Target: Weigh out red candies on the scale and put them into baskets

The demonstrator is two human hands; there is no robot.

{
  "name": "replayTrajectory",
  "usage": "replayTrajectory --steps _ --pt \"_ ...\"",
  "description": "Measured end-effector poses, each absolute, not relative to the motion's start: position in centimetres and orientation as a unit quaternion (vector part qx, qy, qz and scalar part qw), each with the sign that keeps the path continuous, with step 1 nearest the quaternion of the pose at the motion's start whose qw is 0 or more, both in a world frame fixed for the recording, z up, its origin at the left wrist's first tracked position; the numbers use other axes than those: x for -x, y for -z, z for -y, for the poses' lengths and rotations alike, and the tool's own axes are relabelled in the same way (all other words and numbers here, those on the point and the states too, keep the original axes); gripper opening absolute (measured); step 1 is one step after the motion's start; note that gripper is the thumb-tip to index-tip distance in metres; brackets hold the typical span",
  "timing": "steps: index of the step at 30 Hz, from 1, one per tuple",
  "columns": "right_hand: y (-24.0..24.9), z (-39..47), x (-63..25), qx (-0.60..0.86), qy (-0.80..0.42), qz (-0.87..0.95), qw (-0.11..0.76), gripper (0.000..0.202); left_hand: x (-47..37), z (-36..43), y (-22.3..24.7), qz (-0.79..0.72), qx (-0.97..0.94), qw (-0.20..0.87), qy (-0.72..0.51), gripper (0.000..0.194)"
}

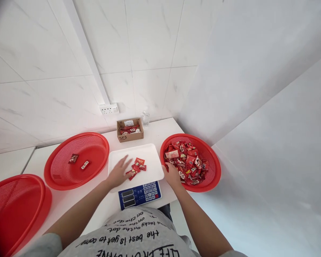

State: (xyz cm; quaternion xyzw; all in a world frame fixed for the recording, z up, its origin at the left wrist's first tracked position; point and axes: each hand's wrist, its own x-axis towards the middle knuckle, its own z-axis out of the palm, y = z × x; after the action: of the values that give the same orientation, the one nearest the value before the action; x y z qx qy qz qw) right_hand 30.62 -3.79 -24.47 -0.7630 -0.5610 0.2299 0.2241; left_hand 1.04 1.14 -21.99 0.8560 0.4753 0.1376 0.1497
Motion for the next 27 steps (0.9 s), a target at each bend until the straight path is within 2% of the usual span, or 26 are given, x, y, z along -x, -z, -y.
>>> replayTrajectory --steps 3,10,14,18,27 --pt "24.3 3.8 -30.6 0.765 -0.234 0.559 0.218 0.046 -5.1 -1.1 22.7 -0.391 -0.902 0.157 -0.094 0.067" --pt "23.9 4.0 -30.5 0.772 -0.237 0.552 0.204 0.046 -7.5 -2.2 22.8 -0.407 -0.898 0.149 -0.077 0.030" --pt "23.9 4.1 -30.5 0.764 -0.233 0.563 0.211 0.044 -6.9 -2.1 22.4 -0.463 -0.869 0.151 -0.087 0.028" --pt "24.2 4.1 -30.6 0.768 -0.231 0.560 0.208 0.043 -3.8 -3.0 20.9 -0.554 -0.812 0.134 -0.127 0.032" --pt "24.1 4.0 -30.5 0.767 -0.229 0.568 0.192 0.048 9.2 -4.2 17.6 -0.725 -0.661 0.097 -0.168 0.037"
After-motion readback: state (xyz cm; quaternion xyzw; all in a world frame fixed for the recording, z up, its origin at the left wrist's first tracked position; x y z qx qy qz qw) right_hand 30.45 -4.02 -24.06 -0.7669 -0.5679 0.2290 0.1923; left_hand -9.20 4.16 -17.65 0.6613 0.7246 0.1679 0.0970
